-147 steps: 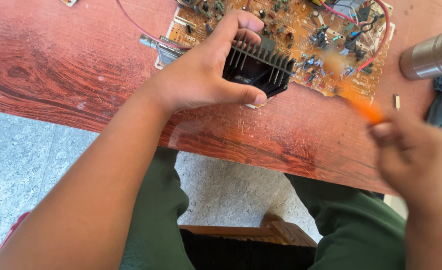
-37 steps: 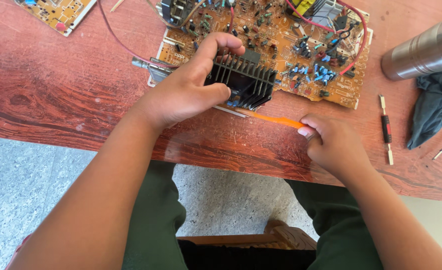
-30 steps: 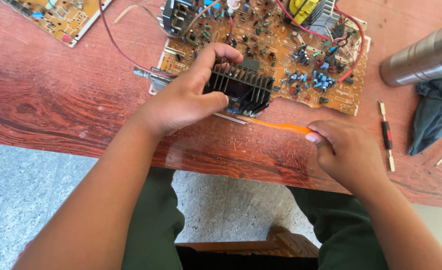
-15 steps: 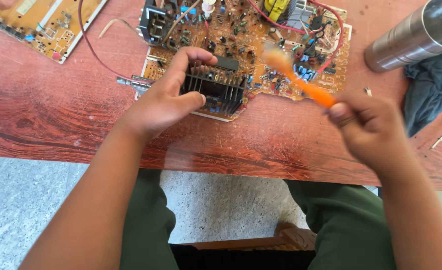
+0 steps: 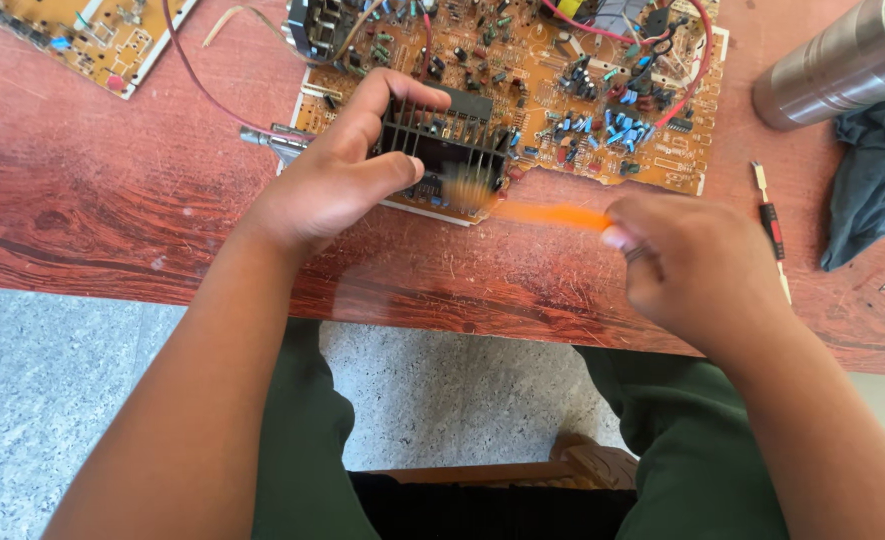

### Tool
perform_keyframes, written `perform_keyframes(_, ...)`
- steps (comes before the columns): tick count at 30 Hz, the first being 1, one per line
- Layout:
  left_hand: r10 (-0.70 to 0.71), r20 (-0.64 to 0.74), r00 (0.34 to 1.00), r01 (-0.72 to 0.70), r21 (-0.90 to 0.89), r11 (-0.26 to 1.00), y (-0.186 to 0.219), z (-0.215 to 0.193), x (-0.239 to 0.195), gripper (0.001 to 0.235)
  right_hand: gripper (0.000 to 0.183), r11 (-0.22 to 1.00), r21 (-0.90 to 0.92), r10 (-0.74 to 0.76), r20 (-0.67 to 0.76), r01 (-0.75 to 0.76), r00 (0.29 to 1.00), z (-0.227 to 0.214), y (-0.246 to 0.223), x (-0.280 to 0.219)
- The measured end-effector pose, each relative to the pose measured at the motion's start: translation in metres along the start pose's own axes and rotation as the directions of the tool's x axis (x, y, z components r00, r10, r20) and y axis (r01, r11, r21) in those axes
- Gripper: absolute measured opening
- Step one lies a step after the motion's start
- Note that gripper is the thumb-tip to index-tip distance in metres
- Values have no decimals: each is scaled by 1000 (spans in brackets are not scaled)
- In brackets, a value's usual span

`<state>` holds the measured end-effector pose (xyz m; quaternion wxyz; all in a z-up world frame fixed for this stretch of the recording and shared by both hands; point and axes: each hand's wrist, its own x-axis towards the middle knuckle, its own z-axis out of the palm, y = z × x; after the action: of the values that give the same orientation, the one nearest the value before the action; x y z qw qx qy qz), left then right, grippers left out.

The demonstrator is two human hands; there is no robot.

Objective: The person uses an orange toothbrush to clean dust and debris from a circuit board and its heat sink. They brush various components and the heat sink fins while holding the board steady with their other hand.

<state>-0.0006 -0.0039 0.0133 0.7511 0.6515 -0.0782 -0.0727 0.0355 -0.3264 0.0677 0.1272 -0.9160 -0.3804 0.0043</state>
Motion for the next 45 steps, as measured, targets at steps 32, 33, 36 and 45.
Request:
perform_keyframes(32, 84, -7, 996, -83, 95, 992, -2, -8, 11, 49, 32, 982, -122, 159, 140, -142, 977, 58, 26, 2)
perform_keyframes(33, 92, -7, 996, -91, 104, 990, -1, -10, 12, 49, 32, 982, -127, 159, 151, -141, 976, 58, 26, 4)
perform_keyframes(36, 83, -1, 997, -82, 136, 987, 0, -10, 12, 49, 30, 979, -141, 171, 178, -147, 969, 58, 27, 3)
perform_keyframes(45, 47, -8, 999, -45, 160, 986, 6, -10, 9, 49, 27, 986, -103, 147, 124, -134, 981, 55, 27, 5)
